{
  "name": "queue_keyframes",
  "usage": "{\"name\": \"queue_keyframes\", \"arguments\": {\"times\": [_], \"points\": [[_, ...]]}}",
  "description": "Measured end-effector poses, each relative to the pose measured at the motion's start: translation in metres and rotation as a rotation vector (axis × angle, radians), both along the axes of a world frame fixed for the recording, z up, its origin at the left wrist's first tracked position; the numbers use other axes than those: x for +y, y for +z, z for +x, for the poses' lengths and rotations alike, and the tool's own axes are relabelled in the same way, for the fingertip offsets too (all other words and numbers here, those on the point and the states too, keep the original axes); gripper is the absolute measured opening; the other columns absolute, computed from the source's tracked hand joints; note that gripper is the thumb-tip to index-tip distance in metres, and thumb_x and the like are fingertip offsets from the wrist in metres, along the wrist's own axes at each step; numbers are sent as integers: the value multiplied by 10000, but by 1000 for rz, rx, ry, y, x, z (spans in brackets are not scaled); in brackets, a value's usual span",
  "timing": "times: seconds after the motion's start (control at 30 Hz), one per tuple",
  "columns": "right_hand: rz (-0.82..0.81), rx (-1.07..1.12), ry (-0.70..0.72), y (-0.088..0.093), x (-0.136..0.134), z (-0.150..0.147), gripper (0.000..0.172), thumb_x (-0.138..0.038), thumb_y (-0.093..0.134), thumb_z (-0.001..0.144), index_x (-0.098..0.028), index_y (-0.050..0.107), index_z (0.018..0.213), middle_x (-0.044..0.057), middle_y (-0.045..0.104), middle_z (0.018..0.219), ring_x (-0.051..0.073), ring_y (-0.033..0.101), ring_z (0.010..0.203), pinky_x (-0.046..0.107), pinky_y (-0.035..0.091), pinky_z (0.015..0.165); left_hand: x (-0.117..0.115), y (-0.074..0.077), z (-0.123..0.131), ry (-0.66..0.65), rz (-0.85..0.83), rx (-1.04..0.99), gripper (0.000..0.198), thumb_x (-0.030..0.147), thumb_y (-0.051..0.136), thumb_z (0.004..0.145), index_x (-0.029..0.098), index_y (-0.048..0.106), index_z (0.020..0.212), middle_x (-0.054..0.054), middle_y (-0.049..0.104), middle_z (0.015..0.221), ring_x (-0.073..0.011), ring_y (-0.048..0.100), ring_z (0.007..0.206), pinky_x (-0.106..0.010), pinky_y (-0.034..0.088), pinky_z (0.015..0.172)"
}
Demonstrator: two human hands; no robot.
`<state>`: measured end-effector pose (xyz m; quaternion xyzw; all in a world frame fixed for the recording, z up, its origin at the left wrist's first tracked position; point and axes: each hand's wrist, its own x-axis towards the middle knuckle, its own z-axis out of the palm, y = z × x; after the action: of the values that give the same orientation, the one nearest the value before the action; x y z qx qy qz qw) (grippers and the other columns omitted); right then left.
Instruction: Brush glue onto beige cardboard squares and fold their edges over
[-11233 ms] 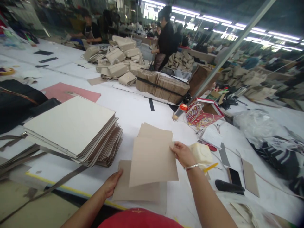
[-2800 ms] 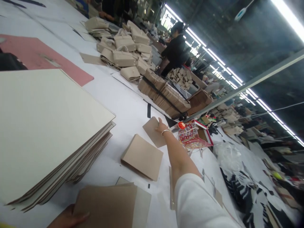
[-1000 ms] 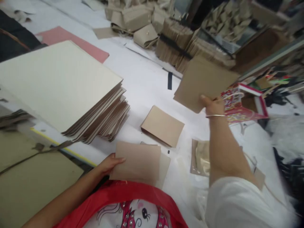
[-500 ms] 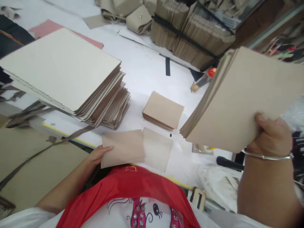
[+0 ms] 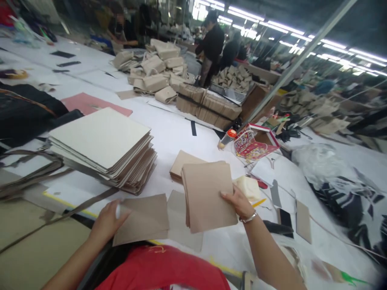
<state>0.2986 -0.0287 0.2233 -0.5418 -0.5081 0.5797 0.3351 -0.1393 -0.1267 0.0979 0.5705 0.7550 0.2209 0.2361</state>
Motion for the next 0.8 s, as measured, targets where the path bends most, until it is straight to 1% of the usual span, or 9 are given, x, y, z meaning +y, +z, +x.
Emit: {"name": "queue_keyframes", "arguments": {"times": [0.13,0.17,0.23,0.27,0.33,0.47,0.57,0.67,0.8], "points": [[72,54,106,6,-15,-26,603,-412,724,642,-191,523,1166,103,620,1135,269,599,1004,395,514,823,34,89,56,-166,202,-408,773,477,636,704,215,319,1358,-119,418,1368,-269,403,1251,-416,314,1051],[104,55,125,6,-20,-33,609,-409,728,639,-197,526,1174,98,613,1148,271,580,1040,404,495,862,43,103,69,-190,254,-569,863,478,658,690,229,233,1399,-126,381,1397,-269,371,1278,-417,317,1050],[161,57,137,5,-30,-47,639,-414,725,645,-212,512,1212,90,601,1169,272,545,1097,418,459,919,54,115,91,-206,300,-838,1002,523,683,650,243,118,1430,-142,326,1432,-278,330,1305,-413,333,1038],[184,58,131,3,-35,-54,656,-420,720,652,-219,498,1235,87,596,1176,271,532,1115,424,445,937,54,115,99,-207,281,-941,1039,550,690,626,233,116,1431,-152,337,1425,-288,342,1298,-411,350,1026],[229,64,119,-2,-44,-65,684,-427,712,664,-228,470,1271,80,582,1195,266,512,1138,424,423,963,46,107,112,-213,153,-1056,1027,570,719,567,185,250,1396,-167,454,1341,-306,441,1222,-403,409,977],[282,46,183,-9,-55,-73,654,-394,697,695,-243,457,1285,65,567,1214,239,524,1119,379,432,950,17,90,128,-174,-77,-1045,678,451,770,532,126,583,1097,-125,665,1046,-288,607,982,-385,489,877],[335,-51,192,-12,-56,-66,582,-357,685,717,-237,489,1252,59,584,1183,218,547,1071,364,431,939,10,88,137,-108,-77,-1021,560,392,763,543,123,624,1014,-103,688,979,-263,630,910,-382,504,856],[399,-200,171,-20,-55,-52,448,-340,681,719,-217,581,1138,55,617,1116,212,558,1033,356,428,931,14,79,146,-145,-57,-937,496,366,767,546,134,651,968,-90,692,968,-259,626,928,-381,499,875],[392,-268,161,-51,-62,-30,276,-345,676,711,-211,656,952,27,651,1015,193,591,951,319,455,880,18,41,161,-269,-92,-800,321,356,739,614,158,685,861,-72,702,927,-255,625,942,-395,470,923]]}}
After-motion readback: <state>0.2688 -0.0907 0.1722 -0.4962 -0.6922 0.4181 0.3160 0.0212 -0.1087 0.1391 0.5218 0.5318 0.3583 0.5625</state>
